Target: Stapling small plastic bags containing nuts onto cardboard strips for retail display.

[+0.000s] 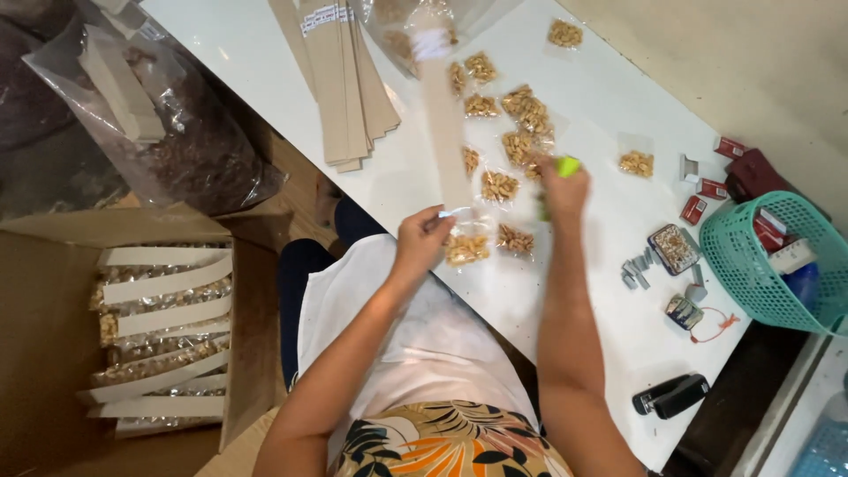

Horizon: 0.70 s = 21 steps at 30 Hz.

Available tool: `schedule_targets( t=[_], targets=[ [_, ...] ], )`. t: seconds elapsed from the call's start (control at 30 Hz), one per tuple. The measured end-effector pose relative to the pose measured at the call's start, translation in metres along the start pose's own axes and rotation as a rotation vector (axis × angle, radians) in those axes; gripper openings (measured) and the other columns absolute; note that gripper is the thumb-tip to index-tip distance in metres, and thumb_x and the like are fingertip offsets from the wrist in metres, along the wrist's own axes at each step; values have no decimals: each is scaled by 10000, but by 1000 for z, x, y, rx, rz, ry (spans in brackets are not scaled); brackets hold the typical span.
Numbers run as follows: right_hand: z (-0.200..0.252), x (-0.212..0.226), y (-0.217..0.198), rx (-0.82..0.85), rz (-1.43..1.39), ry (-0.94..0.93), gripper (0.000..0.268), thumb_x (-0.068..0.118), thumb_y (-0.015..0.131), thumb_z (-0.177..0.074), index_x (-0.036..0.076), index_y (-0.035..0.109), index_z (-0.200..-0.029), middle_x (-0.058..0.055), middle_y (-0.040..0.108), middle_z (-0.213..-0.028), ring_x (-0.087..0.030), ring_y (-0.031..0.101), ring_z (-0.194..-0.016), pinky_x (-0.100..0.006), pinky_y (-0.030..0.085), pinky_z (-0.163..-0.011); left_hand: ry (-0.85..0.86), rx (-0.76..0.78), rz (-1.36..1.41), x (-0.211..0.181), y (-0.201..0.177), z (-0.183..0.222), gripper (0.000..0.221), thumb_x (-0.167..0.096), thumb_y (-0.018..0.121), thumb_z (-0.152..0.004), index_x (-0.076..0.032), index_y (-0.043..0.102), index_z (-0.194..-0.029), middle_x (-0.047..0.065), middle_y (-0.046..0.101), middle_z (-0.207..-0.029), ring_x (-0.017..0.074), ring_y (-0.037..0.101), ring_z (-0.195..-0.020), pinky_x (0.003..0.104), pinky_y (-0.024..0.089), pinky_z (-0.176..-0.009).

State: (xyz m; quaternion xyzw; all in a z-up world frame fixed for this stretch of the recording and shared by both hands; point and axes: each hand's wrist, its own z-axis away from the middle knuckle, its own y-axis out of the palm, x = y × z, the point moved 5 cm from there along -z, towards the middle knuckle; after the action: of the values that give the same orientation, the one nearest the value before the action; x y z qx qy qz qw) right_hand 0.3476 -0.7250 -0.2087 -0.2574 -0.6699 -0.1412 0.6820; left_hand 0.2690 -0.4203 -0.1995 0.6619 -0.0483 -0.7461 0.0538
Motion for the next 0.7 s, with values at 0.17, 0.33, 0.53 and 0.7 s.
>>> schedule_targets(
  t=[0.17, 0.33, 0.53, 0.7],
  targets=[
    [-58, -81, -63, 39, 928, 88, 319, 392, 810, -683, 144, 766, -878, -71, 684, -721, -302, 733, -734, -398, 558, -657, -244, -120, 64, 40, -22, -21, 328, -158, 770, -892, -22, 751, -1190, 93, 732, -835, 125, 664, -674, 230, 583, -585],
    [28, 64, -22, 292, 514, -41, 170, 198, 767, -779, 112, 708, -914, -72, 681, -714, -178, 665, -616, -304, 514, -563, -229, -156, 25, 78, -36, -58, 271, -204, 785, -872, -88, 796, -1117, 116, 753, -839, 151, 685, -685, 303, 578, -579],
    [98, 135, 48, 707, 167, -5, 250, 81, 824, -760, 21, 726, -982, -100, 689, -735, -160, 660, -616, -269, 549, -564, -254, -84, 222, 63, -18, -51, 281, -128, 737, -860, -18, 772, -1116, 104, 733, -826, 128, 657, -686, 243, 556, -589],
    [84, 82, 86, 670, 92, 121, 216, -3, 795, -770, -8, 719, -972, -100, 684, -745, -167, 661, -611, -257, 566, -545, -319, -10, 356, 25, -12, -39, 406, -128, 694, -806, 52, 724, -1169, 92, 711, -894, 152, 682, -763, 273, 612, -678]
  ],
)
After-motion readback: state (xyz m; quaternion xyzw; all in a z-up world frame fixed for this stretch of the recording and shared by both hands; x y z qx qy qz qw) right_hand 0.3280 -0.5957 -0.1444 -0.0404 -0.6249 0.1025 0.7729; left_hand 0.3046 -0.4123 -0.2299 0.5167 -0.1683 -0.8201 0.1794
